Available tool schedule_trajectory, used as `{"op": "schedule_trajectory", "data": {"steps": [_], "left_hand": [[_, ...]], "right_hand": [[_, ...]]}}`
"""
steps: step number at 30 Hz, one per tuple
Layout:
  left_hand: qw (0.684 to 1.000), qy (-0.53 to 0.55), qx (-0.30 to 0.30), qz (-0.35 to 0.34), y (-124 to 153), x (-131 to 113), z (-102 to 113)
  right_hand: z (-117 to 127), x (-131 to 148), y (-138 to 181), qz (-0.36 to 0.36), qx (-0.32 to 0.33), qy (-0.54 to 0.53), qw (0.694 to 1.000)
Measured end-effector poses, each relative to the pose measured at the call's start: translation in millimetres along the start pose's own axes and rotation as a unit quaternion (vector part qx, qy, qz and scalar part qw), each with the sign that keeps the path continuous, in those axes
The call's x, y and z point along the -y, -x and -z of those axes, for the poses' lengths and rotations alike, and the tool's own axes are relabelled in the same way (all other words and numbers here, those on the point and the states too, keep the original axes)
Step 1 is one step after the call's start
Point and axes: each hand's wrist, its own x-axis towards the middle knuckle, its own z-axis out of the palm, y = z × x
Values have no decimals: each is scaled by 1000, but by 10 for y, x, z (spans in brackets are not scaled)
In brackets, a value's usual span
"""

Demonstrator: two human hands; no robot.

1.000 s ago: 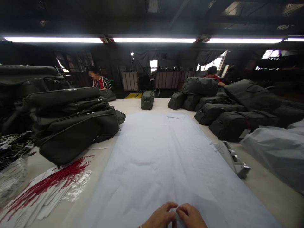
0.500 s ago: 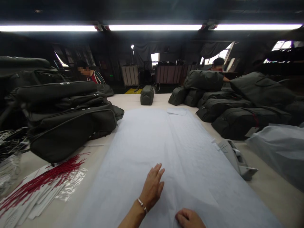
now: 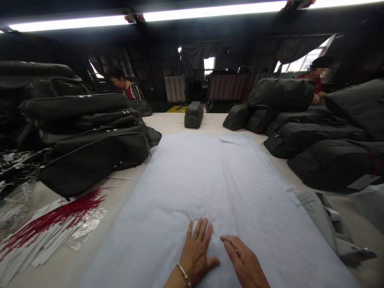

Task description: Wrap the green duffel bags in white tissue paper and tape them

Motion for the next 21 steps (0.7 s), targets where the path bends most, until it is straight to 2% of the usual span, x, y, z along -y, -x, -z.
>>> {"op": "schedule_trajectory", "data": {"steps": [2, 3, 6, 10, 12, 14, 17, 19, 21], "left_hand": [[1000, -7, -2, -1, -1, 6, -10], [1000, -12, -3, -2, -2, 12, -16], [999, -28, -2, -15, -2, 37, -34], [997, -68, -33, -20, 30, 55, -87], [988, -123, -83, -38, 74, 45, -137], [967, -193, -151, -72, 133, 27, -187], [937, -254, -217, -102, 223, 3, -222], [941, -251, -205, -100, 264, -11, -209], [956, -224, -162, -99, 285, -30, -179]], "right_hand": [[31, 41, -313, 114, -69, 113, 985], [8, 9, -454, 158, -82, 171, 969], [-134, -216, -746, 220, -62, 293, 928], [-256, -472, -839, 227, -55, 353, 906], [-267, -515, -841, 231, -65, 364, 900], [-268, -520, -851, 233, -67, 365, 899], [-249, -472, -847, 221, -68, 343, 910], [-190, -408, -774, 205, -93, 317, 921], [-46, -347, -603, 206, -137, 291, 924]]}}
